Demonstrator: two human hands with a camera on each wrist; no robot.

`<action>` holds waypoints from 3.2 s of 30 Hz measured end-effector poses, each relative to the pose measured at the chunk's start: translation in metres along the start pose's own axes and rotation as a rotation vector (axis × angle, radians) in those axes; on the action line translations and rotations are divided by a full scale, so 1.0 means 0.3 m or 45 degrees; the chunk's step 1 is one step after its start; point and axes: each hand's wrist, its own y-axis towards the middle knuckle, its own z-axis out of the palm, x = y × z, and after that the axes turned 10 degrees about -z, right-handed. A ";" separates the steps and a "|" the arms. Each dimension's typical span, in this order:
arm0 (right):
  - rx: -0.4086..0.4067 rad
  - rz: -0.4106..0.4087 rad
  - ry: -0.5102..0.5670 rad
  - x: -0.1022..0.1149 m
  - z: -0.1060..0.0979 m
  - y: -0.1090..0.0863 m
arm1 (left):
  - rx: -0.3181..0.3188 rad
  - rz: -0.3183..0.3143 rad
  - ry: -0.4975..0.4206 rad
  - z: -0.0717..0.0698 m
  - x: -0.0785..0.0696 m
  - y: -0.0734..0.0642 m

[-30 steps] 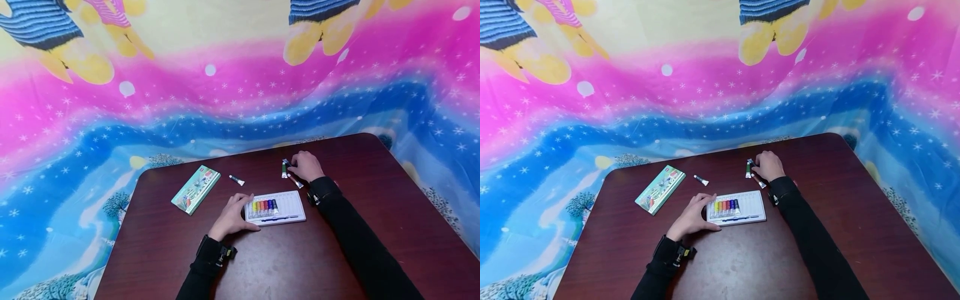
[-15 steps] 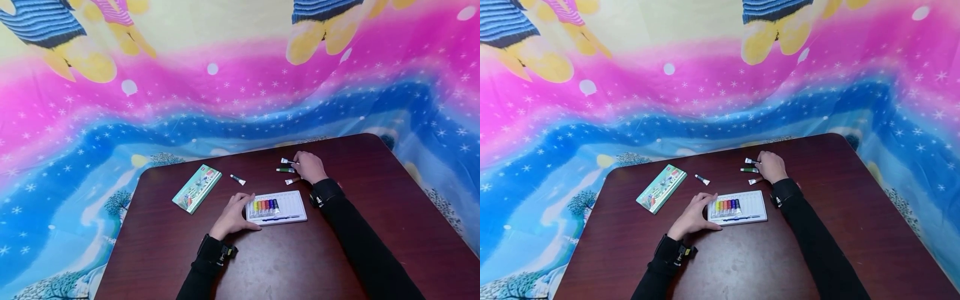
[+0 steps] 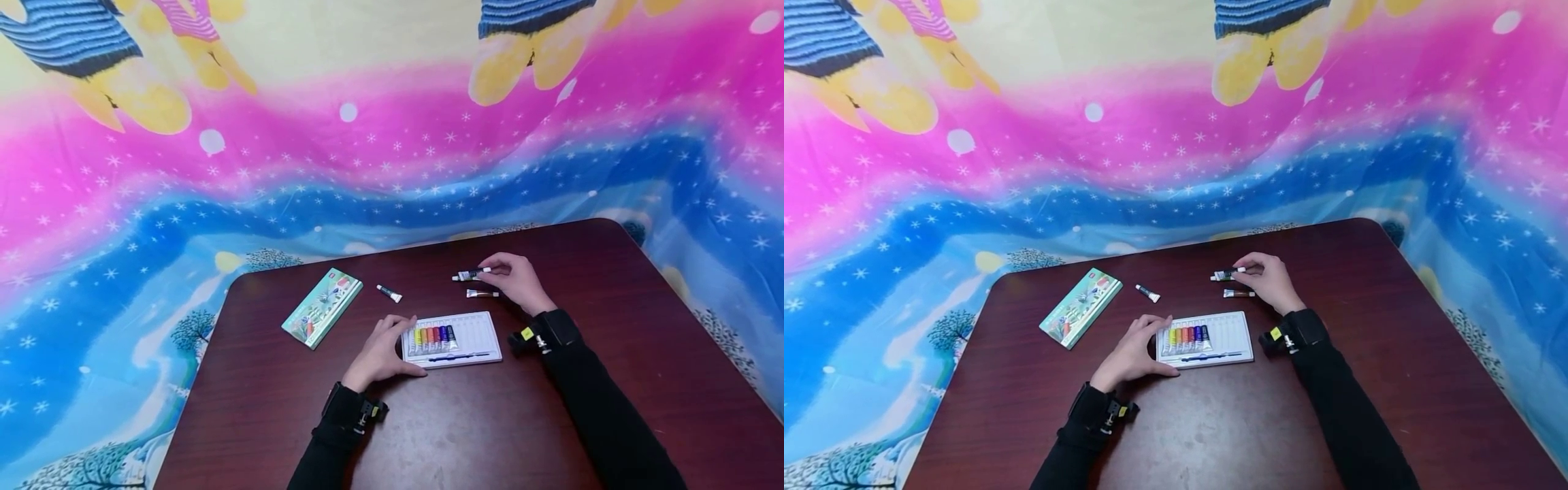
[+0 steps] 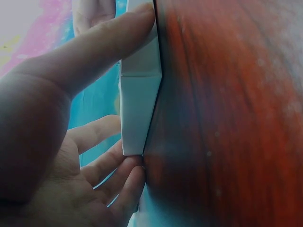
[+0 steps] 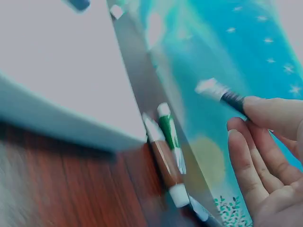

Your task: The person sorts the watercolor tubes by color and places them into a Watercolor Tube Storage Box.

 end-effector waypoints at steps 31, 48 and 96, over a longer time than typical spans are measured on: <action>-0.324 0.200 0.013 -0.048 -0.084 -0.081 | 0.005 -0.040 0.006 0.002 0.003 0.001; 0.150 -0.126 -0.536 -0.043 -0.046 -0.090 | 0.004 -0.034 -0.014 0.002 -0.001 -0.001; 0.094 0.179 -0.265 0.002 -0.083 -0.082 | -0.002 0.012 -0.007 -0.002 -0.006 -0.001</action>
